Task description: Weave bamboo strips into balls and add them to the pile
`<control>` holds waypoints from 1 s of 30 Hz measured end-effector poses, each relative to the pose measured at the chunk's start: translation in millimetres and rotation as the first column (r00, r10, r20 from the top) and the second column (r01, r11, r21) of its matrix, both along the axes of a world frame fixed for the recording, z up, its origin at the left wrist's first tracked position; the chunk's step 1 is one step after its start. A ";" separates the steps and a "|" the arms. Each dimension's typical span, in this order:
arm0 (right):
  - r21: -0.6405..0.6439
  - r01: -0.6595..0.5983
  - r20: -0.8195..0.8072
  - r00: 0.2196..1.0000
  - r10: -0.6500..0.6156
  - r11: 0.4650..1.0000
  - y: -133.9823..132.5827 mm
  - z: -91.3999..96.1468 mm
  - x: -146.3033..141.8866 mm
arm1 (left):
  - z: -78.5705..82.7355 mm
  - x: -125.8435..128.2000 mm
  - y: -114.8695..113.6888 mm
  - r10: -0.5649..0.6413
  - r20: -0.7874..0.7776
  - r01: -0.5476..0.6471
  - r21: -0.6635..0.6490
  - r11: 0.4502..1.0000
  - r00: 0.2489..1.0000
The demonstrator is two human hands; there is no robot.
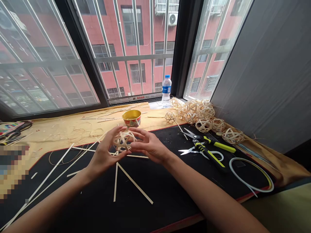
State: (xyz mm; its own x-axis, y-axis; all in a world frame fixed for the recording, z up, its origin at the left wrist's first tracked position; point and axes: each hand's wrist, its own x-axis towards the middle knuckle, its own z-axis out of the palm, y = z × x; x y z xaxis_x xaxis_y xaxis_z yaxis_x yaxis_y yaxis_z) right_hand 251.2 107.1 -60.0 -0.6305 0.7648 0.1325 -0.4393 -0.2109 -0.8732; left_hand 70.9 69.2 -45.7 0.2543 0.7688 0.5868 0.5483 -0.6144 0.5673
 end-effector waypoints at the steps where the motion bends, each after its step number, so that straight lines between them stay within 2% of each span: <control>1: 0.011 0.057 -0.002 0.998 -0.057 0.998 -1.9 -3.6 -2.7 | -1.1 0.2 -0.1 0.009 -0.033 -0.008 0.029 1.000 0.999; 4: 0.092 0.238 -0.001 0.971 -0.239 0.967 -6.7 -14.4 -11.5 | -4.4 0.9 -0.1 -0.009 -0.101 0.017 0.079 0.997 0.995; 7: 0.237 0.333 0.026 0.937 -0.349 0.913 -8.4 -20.6 -14.7 | -7.9 -0.8 2.6 -0.074 -0.101 0.083 0.091 0.992 0.992; 11: 0.412 0.336 0.053 0.919 -0.391 0.847 -6.6 -19.7 -7.7 | -9.9 -6.1 8.4 -0.129 0.007 0.129 0.005 0.992 0.992; 16: 0.470 0.256 0.133 0.926 -0.354 0.845 -3.1 -16.0 0.4 | -5.3 -9.4 10.2 -0.199 0.129 0.218 -0.153 0.964 0.971; 18: 0.522 0.257 0.146 0.913 -0.382 0.814 -1.7 -14.4 2.1 | -3.0 -9.9 9.6 -0.229 0.178 0.264 -0.210 0.941 0.957; 21: 0.639 0.290 0.134 0.870 -0.474 0.712 0.1 -10.3 5.4 | -1.5 -10.8 9.1 -0.272 0.185 0.314 -0.262 0.912 0.944; 26: 0.891 0.242 0.056 0.780 -0.623 0.384 2.1 -3.8 12.5 | -4.7 -11.5 11.3 -0.300 0.160 0.335 -0.285 0.898 0.940; 28: 0.925 0.207 0.050 0.765 -0.642 0.320 2.8 -3.6 14.2 | -6.9 -11.2 12.1 -0.316 0.166 0.352 -0.296 0.888 0.934; 30: 0.937 0.172 0.073 0.754 -0.652 0.303 3.6 -4.7 15.1 | -9.1 -11.1 12.6 -0.309 0.168 0.348 -0.317 0.882 0.936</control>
State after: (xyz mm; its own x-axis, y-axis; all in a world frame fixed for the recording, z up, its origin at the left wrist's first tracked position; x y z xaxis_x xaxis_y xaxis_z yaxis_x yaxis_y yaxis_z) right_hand 266.3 110.7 -64.8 -0.4280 0.5513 0.7162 0.1853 0.8291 -0.5274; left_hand 59.8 81.7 -54.9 0.4762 0.8081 0.3467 0.2710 -0.5100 0.8164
